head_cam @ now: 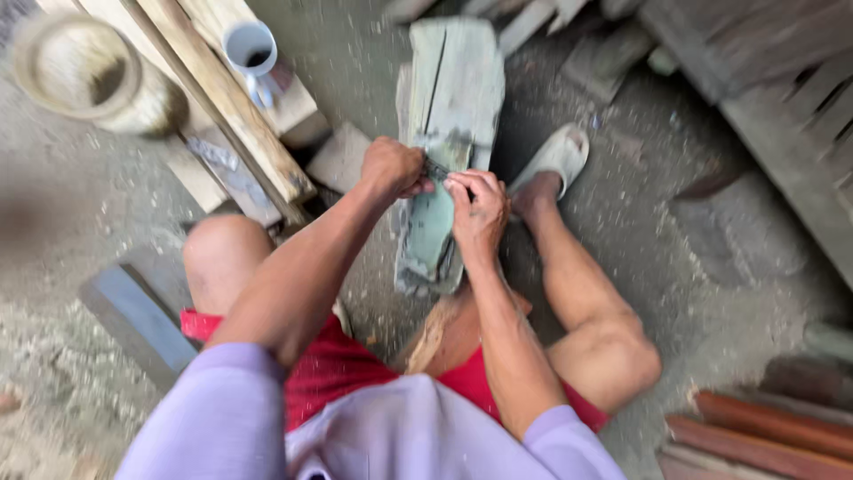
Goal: The person sits on the ground and sharpens a small metal blade by rubbing it back and forth on a green sharpening stone. The person repeatedly rubs the blade on the stone and occasionally pauses to inspect the edge.
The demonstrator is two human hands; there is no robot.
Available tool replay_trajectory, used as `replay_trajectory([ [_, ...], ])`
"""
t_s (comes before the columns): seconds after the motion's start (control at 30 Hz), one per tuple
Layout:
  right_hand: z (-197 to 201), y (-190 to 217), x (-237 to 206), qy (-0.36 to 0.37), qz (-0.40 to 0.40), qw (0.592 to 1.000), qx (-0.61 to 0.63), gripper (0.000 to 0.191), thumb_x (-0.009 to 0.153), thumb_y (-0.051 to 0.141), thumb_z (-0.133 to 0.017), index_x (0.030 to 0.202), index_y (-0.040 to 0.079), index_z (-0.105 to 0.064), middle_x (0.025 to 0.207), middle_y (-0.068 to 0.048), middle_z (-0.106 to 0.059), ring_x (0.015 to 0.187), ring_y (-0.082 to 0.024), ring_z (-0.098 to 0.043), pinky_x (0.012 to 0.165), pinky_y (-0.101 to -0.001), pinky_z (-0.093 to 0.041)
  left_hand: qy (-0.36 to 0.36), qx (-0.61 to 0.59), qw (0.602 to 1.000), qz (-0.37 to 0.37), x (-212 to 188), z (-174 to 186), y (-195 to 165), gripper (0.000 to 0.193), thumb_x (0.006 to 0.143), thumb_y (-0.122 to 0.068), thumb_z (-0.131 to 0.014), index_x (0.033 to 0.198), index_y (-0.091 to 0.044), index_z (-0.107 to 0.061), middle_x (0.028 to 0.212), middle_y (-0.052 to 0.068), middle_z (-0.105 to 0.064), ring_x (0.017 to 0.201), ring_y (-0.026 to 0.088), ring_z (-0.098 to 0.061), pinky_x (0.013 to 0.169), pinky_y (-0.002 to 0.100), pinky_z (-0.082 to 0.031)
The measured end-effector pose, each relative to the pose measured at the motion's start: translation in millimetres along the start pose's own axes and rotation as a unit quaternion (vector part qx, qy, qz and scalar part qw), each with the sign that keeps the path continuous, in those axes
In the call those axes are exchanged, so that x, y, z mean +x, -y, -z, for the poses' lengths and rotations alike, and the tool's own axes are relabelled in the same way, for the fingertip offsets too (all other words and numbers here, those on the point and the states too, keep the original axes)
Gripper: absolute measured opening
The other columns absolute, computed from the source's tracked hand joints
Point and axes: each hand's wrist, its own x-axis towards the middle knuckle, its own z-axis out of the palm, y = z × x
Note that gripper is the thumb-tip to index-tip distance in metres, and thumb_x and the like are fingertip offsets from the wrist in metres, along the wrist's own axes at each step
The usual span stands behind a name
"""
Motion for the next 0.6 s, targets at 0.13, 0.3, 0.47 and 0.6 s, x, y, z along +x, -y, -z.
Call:
replay_trajectory([
  [0.13, 0.5, -10.5, 21.5, -0.034, -0.112, 0.99, 0.08, 0.005, 0.092, 0.004, -0.076, 0.097, 0.002, -0.076, 0.09, -0.006, -0.069, 0.078, -0.015, -0.062, 0.07, -0.0273, -0.05, -0.074, -0.414, 0.898, 0.126, -8.4, 58.4, -29.1, 0.045, 0.098, -0.047, -0.059, 0.082, -0.008, -0.076, 0.066, 0.006, -0.075, 0.054, 0.015, -0.068, 0.053, 0.035, -0.057],
  [0.3, -2.9, -21.3, -3.3, -0.053, -0.263, 0.935, 0.23, 0.015, 0.09, 0.009, -0.08, 0.098, -0.002, -0.074, 0.084, -0.002, -0.069, 0.075, -0.007, -0.059, 0.069, -0.0229, -0.049, -0.308, -0.338, 0.881, 0.123, -41.9, 47.3, -29.2, 0.059, 0.083, -0.055, -0.078, 0.103, 0.0, -0.07, 0.081, 0.017, -0.075, 0.073, 0.03, -0.071, 0.069, 0.043, -0.057],
  [0.47, 3.7, -16.2, -15.0, 0.003, -0.267, 0.952, 0.152, 0.024, 0.082, 0.015, -0.084, 0.097, 0.0, -0.071, 0.079, 0.0, -0.073, 0.07, -0.006, -0.065, 0.066, -0.0227, -0.053, -0.329, -0.348, 0.87, 0.112, -47.9, -0.1, -35.3, 0.082, 0.08, -0.053, -0.084, 0.136, -0.002, -0.054, 0.116, 0.029, -0.065, 0.112, 0.042, -0.06, 0.095, 0.049, -0.048],
  [0.6, 14.6, -8.7, -30.5, 0.068, -0.265, 0.961, 0.037, 0.02, 0.09, 0.019, -0.082, 0.089, 0.001, -0.075, 0.072, -0.001, -0.069, 0.062, -0.007, -0.053, 0.058, -0.0261, -0.044, -0.29, -0.379, 0.866, 0.151, -54.3, -29.7, -38.2, 0.077, 0.084, -0.047, -0.079, 0.143, -0.007, -0.049, 0.121, 0.03, -0.061, 0.117, 0.043, -0.057, 0.101, 0.05, -0.044],
])
